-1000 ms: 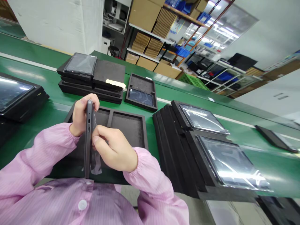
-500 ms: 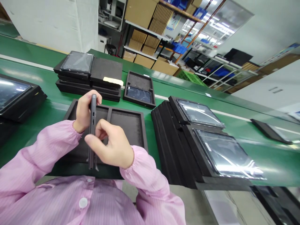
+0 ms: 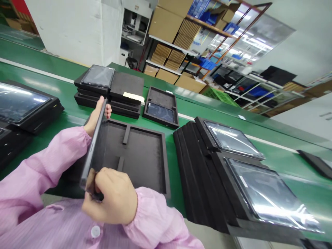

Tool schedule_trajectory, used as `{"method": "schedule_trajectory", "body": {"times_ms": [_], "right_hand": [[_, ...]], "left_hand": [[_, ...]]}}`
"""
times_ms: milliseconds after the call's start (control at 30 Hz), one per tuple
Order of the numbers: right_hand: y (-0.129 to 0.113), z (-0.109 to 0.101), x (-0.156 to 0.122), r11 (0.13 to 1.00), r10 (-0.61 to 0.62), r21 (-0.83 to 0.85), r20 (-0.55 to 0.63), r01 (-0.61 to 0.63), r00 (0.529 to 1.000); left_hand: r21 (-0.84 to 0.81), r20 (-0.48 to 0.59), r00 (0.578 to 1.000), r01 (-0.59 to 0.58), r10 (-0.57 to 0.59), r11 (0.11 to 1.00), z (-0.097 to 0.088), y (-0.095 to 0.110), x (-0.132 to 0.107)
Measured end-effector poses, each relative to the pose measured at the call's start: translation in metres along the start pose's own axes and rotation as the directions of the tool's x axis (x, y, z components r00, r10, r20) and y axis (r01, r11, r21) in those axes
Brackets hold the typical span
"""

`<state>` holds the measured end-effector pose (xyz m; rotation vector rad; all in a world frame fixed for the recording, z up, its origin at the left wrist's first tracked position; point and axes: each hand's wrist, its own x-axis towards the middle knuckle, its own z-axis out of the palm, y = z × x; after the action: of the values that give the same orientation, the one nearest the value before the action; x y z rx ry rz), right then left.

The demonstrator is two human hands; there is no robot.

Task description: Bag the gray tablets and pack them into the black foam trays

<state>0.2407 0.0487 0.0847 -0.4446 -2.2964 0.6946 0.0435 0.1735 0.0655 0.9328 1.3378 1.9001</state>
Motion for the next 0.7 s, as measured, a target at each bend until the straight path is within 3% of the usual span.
{"method": "schedule_trajectory", "body": {"times_ms": [67,133,267,467,700], "right_hand": [[0.009,0.002,-0.001,0.998,0.056,-0.006,0.045,-0.056,0.997],[0.017,0.001,-0.001,0.992,0.127,0.013,0.086,-0.129,0.988],[0.023,-0.004,0.0,0.972,0.207,0.09,0.118,-0.218,0.971],[0.028,0.002,0.001,0.92,0.337,0.201,0.029,-0.336,0.941],[0.036,0.003,0.001,0.898,0.337,0.28,0.062,-0.341,0.939]], "left_hand": [[-0.055,-0.016,1.0,-0.011,0.01,0.998,0.001,0.016,0.013],[-0.056,-0.009,0.992,-0.122,0.122,0.991,0.002,0.026,0.02],[0.012,0.069,0.954,-0.295,0.293,0.956,0.004,0.026,0.021],[-0.02,0.142,0.93,-0.34,0.339,0.94,0.012,0.026,0.015],[-0.098,0.131,0.929,-0.335,0.346,0.937,0.019,0.026,0.015]]}}
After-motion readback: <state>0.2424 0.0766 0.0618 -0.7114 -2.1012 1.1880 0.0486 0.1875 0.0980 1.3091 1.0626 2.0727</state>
